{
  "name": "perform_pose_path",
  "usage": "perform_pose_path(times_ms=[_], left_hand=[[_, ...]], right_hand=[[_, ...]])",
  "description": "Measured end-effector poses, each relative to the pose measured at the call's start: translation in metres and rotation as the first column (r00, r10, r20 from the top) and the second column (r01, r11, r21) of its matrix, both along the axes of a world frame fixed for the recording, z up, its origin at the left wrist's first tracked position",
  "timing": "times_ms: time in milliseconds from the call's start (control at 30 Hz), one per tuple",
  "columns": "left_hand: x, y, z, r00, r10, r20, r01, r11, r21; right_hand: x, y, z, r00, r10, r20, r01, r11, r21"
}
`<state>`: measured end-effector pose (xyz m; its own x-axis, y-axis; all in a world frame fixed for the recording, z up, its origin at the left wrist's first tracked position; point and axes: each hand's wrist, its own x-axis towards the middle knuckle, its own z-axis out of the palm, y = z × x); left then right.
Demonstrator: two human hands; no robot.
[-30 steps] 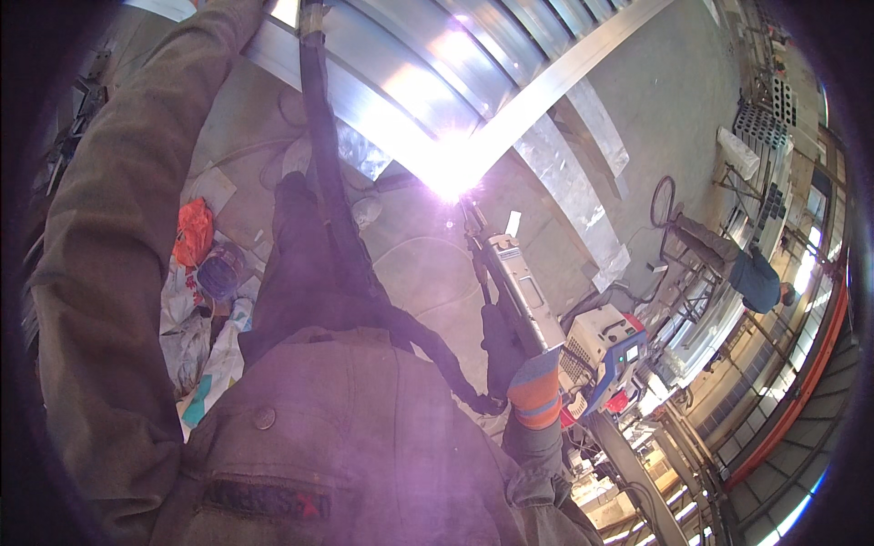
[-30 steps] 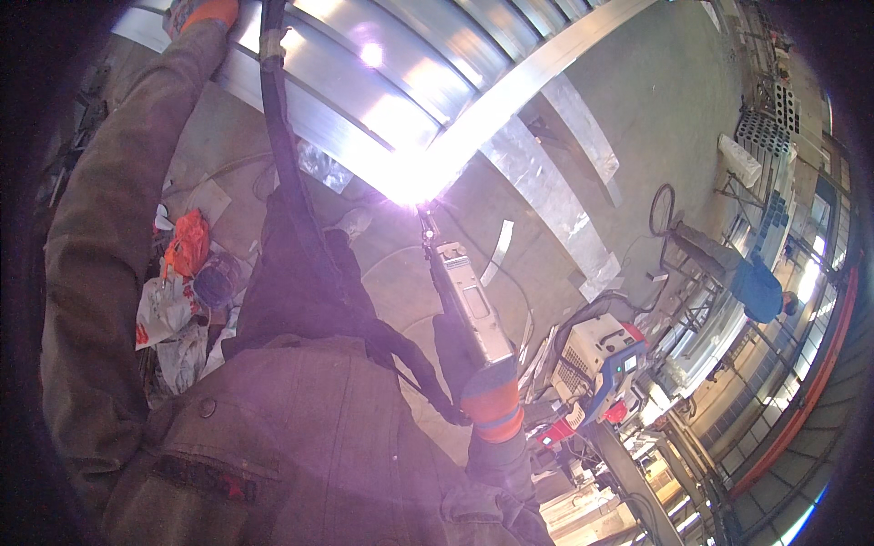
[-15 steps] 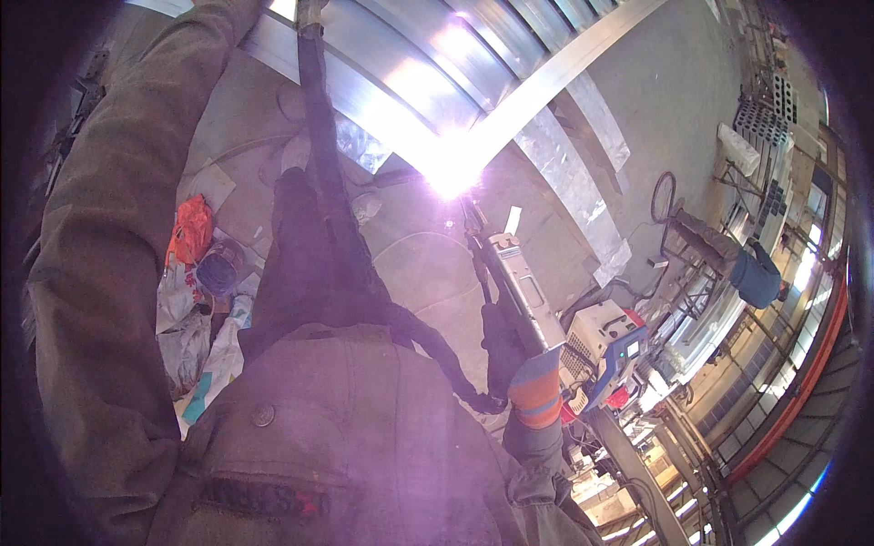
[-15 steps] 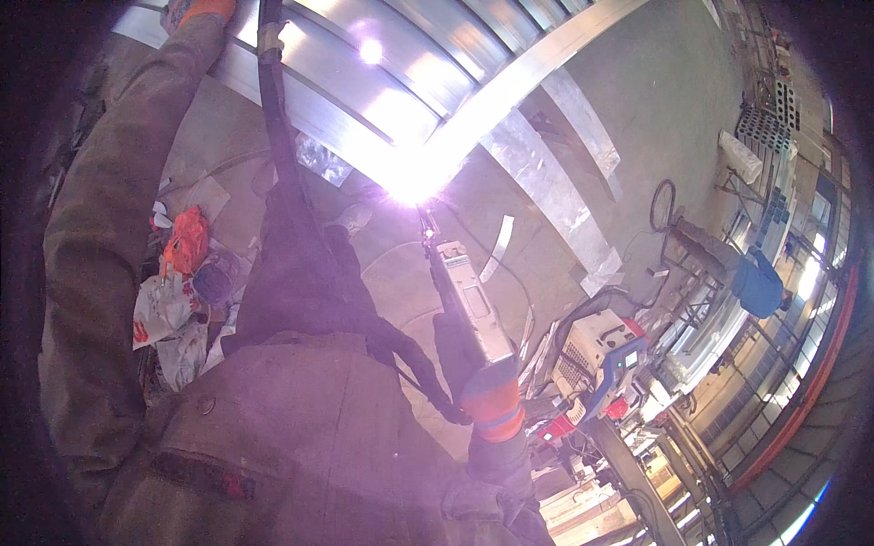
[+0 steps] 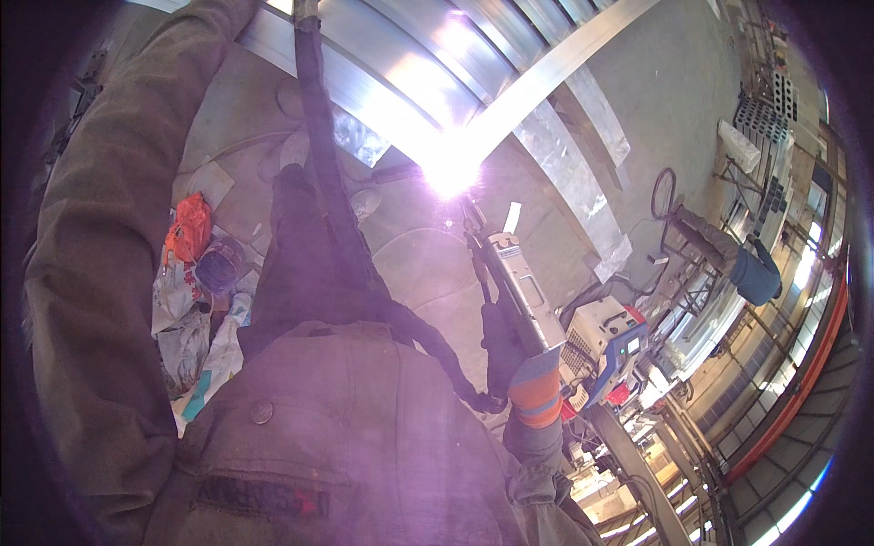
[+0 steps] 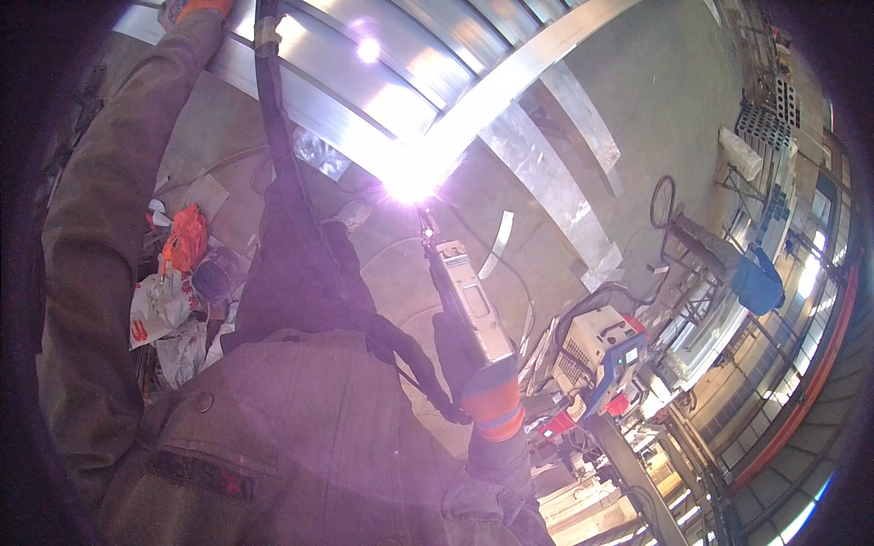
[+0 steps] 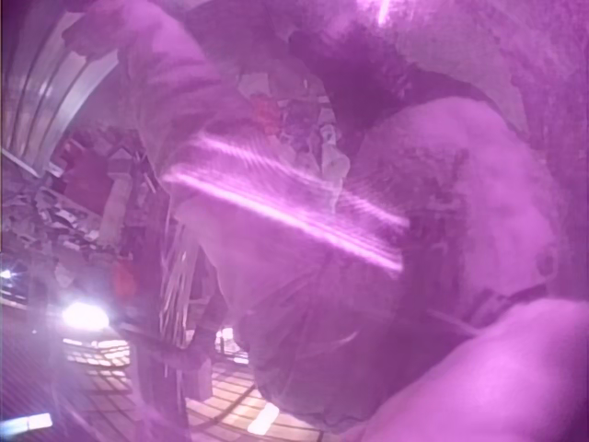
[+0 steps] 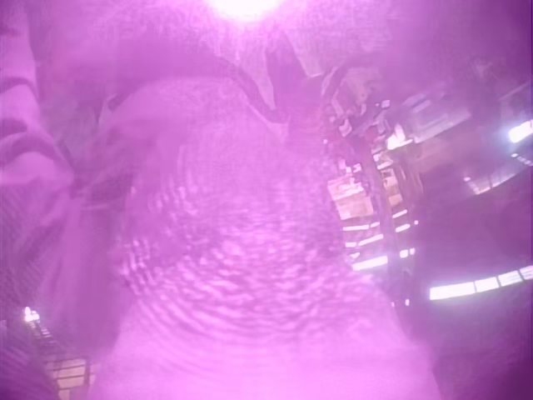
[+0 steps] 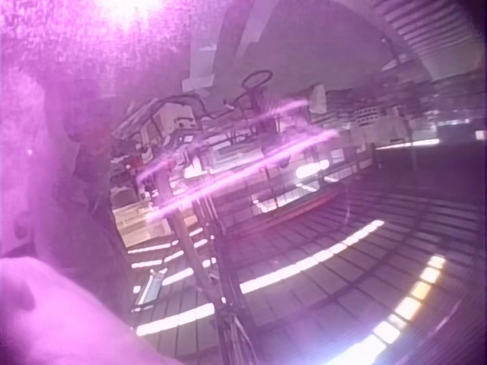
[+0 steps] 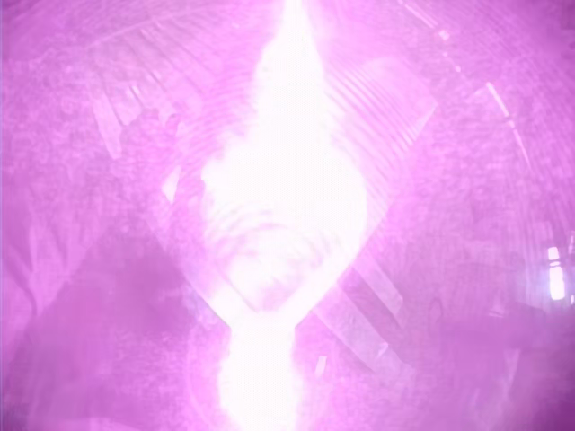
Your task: The person welds seams on a large corrugated metal panel using a handheld welding torch. They reposition the panel and continue welding along different edges, producing bright sparks and a visible weld bead.
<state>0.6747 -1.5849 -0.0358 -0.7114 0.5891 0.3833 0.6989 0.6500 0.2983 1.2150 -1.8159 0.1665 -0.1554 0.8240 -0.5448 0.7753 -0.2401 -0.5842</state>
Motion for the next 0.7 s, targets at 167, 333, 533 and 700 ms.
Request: perform_pose_path(times_ms=[167,333,533,700], left_hand=[[0.002,0.000,0.002,1.000,-0.001,-0.003,0.001,1.000,0.005],[0.004,0.000,0.004,1.000,-0.002,-0.003,0.002,1.000,0.013],[0.005,0.000,0.007,1.000,0.001,-0.007,-0.001,1.000,0.021],[0.006,-0.001,0.010,1.000,0.003,-0.009,-0.002,1.000,0.030]], right_hand=[[0.001,0.001,0.002,0.998,0.053,0.019,-0.053,0.999,0.008],[0.001,0.001,0.006,0.996,0.082,0.028,-0.082,0.997,0.003],[0.008,-0.008,0.004,0.998,0.051,-0.026,-0.050,0.998,0.030],[0.014,-0.013,0.002,0.998,0.065,0.004,-0.065,0.997,-0.035]])
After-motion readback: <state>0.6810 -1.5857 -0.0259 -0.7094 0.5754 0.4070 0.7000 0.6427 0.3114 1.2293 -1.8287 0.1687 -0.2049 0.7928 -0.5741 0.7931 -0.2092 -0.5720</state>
